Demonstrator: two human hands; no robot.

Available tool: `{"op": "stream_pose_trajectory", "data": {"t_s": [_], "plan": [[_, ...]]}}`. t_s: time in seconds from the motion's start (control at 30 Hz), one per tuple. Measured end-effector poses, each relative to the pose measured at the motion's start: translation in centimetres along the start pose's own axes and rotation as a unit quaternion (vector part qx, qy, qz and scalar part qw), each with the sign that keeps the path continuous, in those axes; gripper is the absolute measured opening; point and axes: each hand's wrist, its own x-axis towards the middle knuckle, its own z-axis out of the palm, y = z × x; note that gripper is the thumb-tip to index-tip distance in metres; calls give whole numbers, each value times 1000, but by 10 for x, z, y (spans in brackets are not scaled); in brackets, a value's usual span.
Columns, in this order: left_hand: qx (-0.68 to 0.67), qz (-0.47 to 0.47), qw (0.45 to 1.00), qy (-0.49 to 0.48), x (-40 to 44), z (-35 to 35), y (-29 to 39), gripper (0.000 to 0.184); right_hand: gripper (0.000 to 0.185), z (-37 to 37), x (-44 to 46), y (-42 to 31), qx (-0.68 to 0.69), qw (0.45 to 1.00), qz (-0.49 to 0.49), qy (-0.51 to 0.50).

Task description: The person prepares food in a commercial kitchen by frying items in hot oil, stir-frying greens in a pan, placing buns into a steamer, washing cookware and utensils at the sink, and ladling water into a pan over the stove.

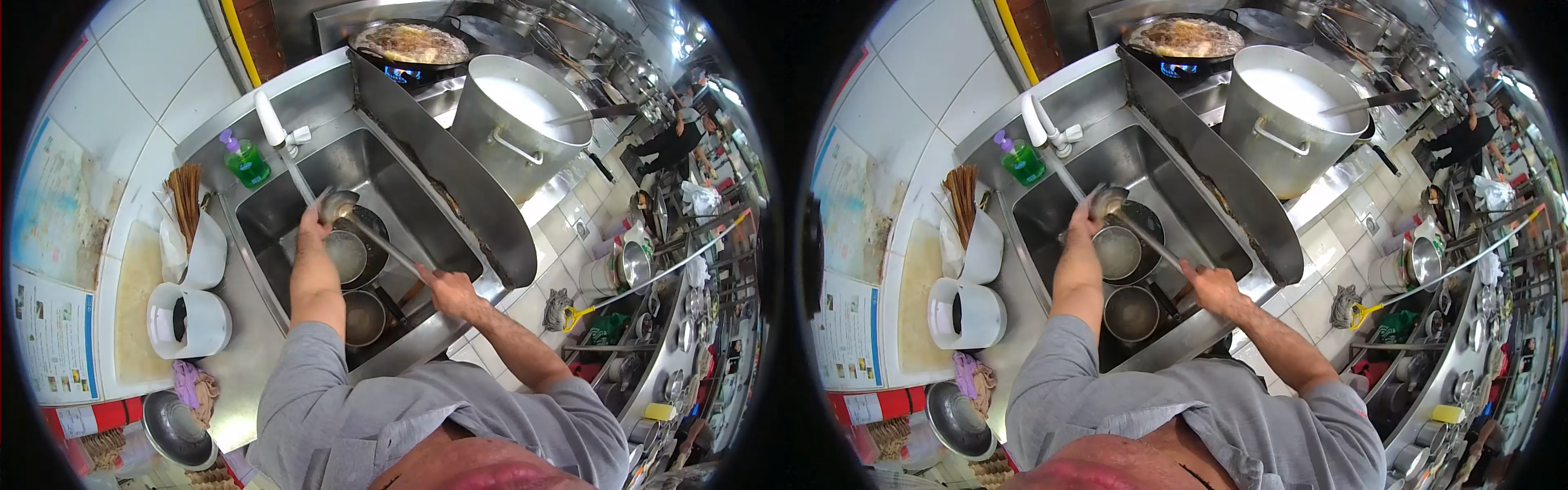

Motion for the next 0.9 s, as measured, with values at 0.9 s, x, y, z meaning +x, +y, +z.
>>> {"op": "stream_pose_trajectory", "data": {"t_s": [0.9], "plan": [[-121, 244, 961, 48, -1, 10, 3, 9, 45, 31, 50, -29, 824, 531, 149, -133]]}}
